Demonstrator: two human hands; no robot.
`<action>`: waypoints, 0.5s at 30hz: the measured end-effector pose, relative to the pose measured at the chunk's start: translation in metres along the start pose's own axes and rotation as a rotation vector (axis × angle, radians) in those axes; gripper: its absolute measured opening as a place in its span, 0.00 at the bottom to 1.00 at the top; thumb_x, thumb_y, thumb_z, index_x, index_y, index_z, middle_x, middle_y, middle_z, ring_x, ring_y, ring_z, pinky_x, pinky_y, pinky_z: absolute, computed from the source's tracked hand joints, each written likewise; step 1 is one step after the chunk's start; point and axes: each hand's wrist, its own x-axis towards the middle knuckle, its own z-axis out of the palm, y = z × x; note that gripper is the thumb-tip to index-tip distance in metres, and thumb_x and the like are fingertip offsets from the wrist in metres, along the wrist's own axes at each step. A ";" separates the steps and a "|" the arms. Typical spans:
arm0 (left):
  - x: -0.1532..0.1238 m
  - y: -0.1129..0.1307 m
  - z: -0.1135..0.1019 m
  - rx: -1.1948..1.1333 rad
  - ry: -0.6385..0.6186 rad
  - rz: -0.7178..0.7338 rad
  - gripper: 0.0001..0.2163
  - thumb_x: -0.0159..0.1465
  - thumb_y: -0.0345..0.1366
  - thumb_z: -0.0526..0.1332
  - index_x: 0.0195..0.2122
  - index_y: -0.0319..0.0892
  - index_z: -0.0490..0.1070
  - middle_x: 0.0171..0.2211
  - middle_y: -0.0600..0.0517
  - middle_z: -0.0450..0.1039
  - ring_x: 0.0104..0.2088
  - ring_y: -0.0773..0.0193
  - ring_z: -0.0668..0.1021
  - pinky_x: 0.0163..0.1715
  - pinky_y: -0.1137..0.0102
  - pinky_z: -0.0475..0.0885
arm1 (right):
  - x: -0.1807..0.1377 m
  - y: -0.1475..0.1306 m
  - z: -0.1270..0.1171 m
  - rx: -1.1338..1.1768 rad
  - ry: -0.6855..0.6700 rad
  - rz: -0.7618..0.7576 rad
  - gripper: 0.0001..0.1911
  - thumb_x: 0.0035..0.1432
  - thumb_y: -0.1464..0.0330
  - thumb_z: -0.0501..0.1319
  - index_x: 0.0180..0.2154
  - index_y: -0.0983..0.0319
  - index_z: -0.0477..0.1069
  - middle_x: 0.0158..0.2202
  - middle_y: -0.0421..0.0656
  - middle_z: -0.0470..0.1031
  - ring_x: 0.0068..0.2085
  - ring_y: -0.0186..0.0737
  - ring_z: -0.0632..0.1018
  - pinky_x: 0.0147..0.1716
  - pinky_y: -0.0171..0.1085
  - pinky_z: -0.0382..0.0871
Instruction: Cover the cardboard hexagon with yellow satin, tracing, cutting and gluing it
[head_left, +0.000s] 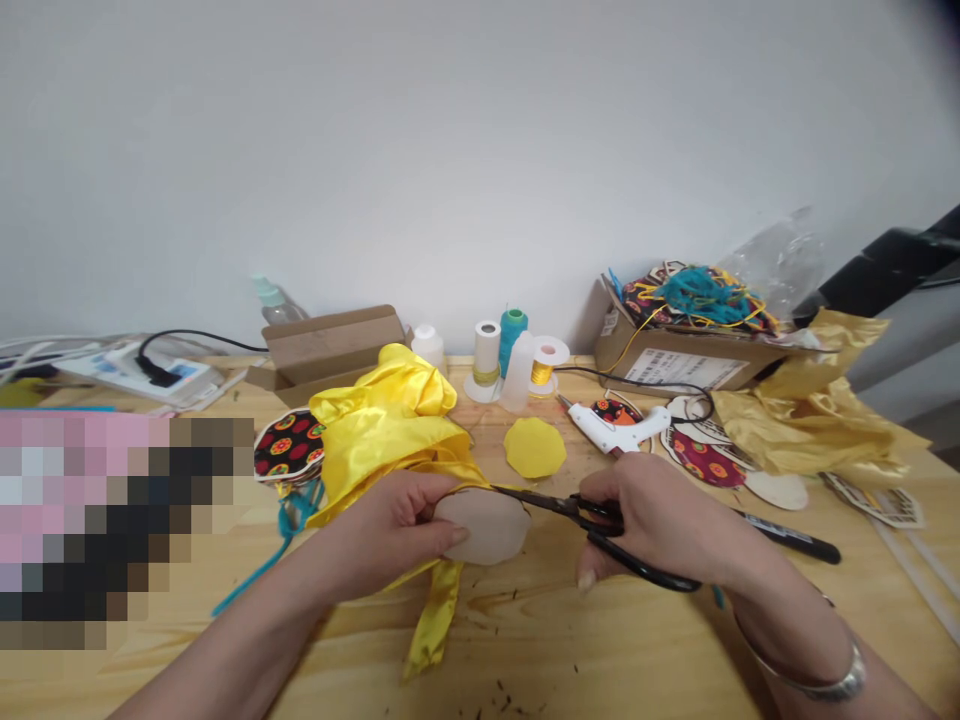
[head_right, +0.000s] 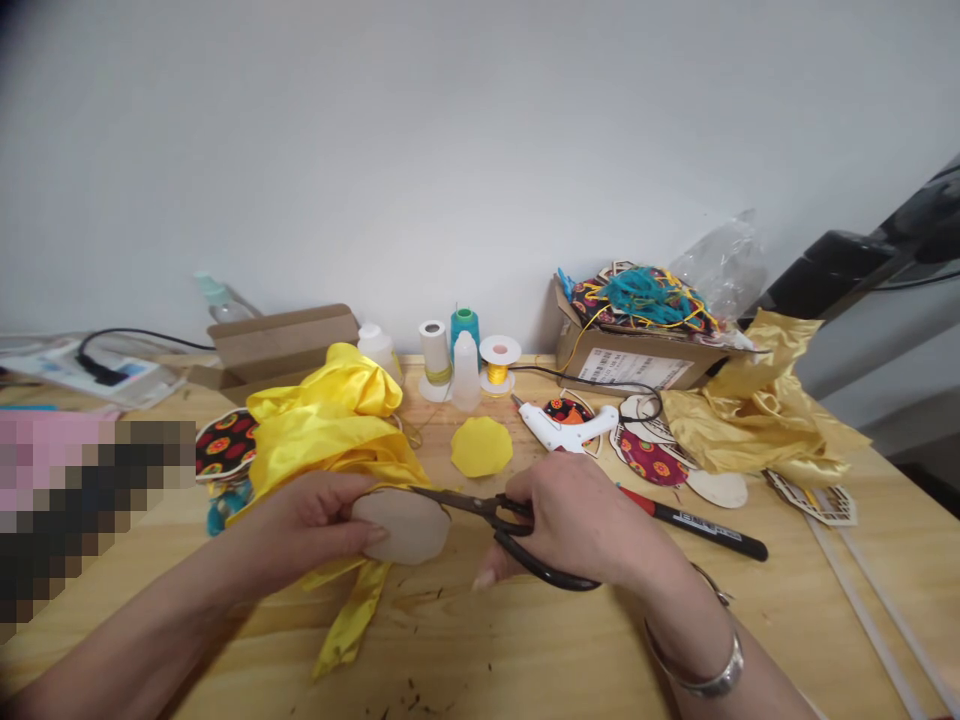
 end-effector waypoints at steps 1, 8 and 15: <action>0.000 0.000 0.000 0.006 0.000 -0.003 0.08 0.57 0.30 0.61 0.36 0.44 0.79 0.30 0.57 0.79 0.30 0.65 0.76 0.31 0.75 0.67 | 0.000 0.000 0.000 0.001 -0.008 0.001 0.26 0.41 0.49 0.70 0.18 0.61 0.64 0.16 0.35 0.62 0.22 0.31 0.60 0.18 0.31 0.47; 0.001 -0.004 -0.002 0.056 -0.027 -0.018 0.10 0.58 0.30 0.60 0.38 0.44 0.79 0.32 0.57 0.79 0.33 0.64 0.76 0.33 0.75 0.68 | 0.000 -0.001 0.000 -0.023 -0.026 -0.006 0.24 0.41 0.49 0.70 0.19 0.60 0.64 0.17 0.34 0.64 0.22 0.32 0.61 0.18 0.31 0.47; 0.001 -0.008 -0.003 0.095 -0.069 -0.005 0.09 0.59 0.30 0.59 0.39 0.42 0.77 0.33 0.56 0.78 0.34 0.65 0.75 0.34 0.74 0.68 | 0.002 -0.003 0.001 -0.003 -0.001 -0.024 0.26 0.42 0.46 0.68 0.19 0.61 0.64 0.17 0.34 0.63 0.22 0.32 0.60 0.18 0.31 0.48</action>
